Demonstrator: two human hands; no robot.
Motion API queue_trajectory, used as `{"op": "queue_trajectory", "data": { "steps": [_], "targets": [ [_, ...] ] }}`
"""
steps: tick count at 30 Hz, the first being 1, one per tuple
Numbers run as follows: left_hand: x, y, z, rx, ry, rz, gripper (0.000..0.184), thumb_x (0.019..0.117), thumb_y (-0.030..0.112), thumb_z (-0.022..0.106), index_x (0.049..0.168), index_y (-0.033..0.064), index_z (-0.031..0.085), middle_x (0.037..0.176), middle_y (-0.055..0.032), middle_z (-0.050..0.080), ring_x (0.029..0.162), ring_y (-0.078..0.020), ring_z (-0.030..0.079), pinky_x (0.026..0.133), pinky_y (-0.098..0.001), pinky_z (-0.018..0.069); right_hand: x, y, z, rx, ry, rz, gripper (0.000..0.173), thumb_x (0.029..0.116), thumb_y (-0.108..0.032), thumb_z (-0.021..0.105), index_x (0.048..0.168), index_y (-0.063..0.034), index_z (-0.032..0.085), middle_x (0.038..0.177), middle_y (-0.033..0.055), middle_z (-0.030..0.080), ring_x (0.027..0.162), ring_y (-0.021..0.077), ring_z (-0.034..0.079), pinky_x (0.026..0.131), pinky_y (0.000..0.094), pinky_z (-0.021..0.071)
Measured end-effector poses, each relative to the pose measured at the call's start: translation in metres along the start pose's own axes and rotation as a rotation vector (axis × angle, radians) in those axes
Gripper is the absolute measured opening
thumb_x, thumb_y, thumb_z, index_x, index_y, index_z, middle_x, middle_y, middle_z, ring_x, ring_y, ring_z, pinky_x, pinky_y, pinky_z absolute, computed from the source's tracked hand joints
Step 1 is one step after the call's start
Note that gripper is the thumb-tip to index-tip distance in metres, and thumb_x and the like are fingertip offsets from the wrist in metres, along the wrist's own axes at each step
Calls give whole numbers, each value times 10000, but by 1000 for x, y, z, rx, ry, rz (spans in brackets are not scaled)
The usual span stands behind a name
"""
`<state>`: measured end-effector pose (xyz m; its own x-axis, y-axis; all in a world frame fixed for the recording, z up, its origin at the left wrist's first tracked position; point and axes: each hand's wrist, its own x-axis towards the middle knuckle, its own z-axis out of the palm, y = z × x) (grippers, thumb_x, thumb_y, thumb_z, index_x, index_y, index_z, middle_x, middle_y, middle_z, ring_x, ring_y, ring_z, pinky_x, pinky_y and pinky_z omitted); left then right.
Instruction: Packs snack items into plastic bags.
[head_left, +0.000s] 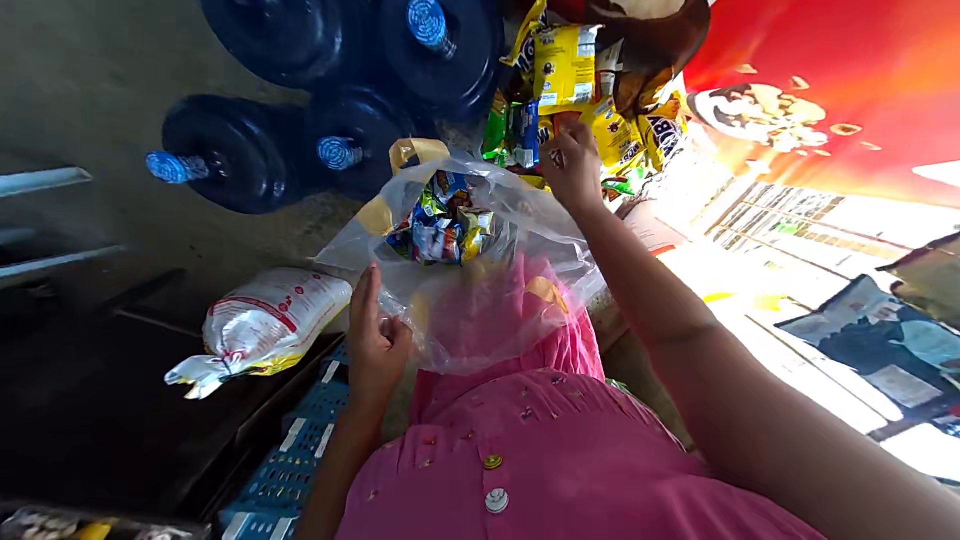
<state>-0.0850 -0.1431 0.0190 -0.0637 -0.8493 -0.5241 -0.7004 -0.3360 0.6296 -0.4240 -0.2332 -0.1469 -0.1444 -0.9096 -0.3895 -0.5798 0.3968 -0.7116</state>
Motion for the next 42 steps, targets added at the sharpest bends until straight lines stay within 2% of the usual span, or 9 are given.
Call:
{"op": "queue_trajectory", "data": {
  "steps": [6,11,16,20,25,29,31,39,42],
  "targets": [
    [-9,-5,0,18,21,-5,745,894,34,556,1601,158,355,1644,-103,327,660,-38,457,519,-226,394,66,30,47,109,-368,430,430,1081,-245,496,1372,60,580,1420,276,566,1358,409,515,1131,597,381],
    [-4,-10,-1,-77,27,29,775,867,-7,573,1595,151,363,1655,-97,300,631,-29,436,495,-215,377,-33,-44,-10,17,-32,-17,360,1052,-117,464,1323,33,647,1423,248,575,1343,355,543,1123,467,442],
    [1,-9,-1,-76,8,61,777,870,-2,567,1600,156,351,1630,-101,337,623,-16,434,504,-200,383,-163,-68,-4,27,-67,-601,194,927,-19,542,939,9,734,1273,144,701,1187,310,640,1012,442,506],
    [1,-12,-2,-42,1,68,749,886,10,548,1596,155,362,1652,-97,317,667,-34,462,515,-215,386,-165,-50,9,67,-340,-568,259,932,-57,526,1007,6,765,1371,142,656,1296,303,604,1068,464,494],
    [-1,-13,2,-19,-1,69,744,894,28,548,1602,146,350,1638,-125,330,681,-35,480,516,-208,398,-51,-24,-36,-77,99,-297,227,963,-52,583,1105,75,706,1303,261,654,1216,386,637,1031,484,516],
    [0,-11,6,116,-24,72,702,905,70,537,1584,67,360,1625,-183,356,982,-170,627,718,-297,528,38,71,-49,-346,49,363,1199,742,-463,872,1644,-78,183,1679,262,182,1535,510,164,1152,754,209],
    [0,-10,10,110,-19,78,691,906,64,533,1579,68,375,1610,-180,376,799,-115,541,602,-260,437,47,110,-40,-424,-48,498,1366,684,-407,933,1663,-116,26,1660,304,198,1534,557,86,1145,815,66],
    [9,-7,12,70,-8,74,703,903,58,537,1586,85,369,1639,-161,339,1095,-160,624,758,-270,537,-8,61,-50,-212,195,246,873,763,-319,853,1460,40,470,1389,300,540,1275,431,554,1037,564,479],
    [14,-6,17,39,-1,98,704,893,46,540,1579,85,383,1633,-157,346,863,-88,580,621,-223,468,-62,-2,-58,-42,280,-99,867,748,-281,872,1399,110,454,1272,309,596,1181,381,619,1000,501,522]
  ]
}}
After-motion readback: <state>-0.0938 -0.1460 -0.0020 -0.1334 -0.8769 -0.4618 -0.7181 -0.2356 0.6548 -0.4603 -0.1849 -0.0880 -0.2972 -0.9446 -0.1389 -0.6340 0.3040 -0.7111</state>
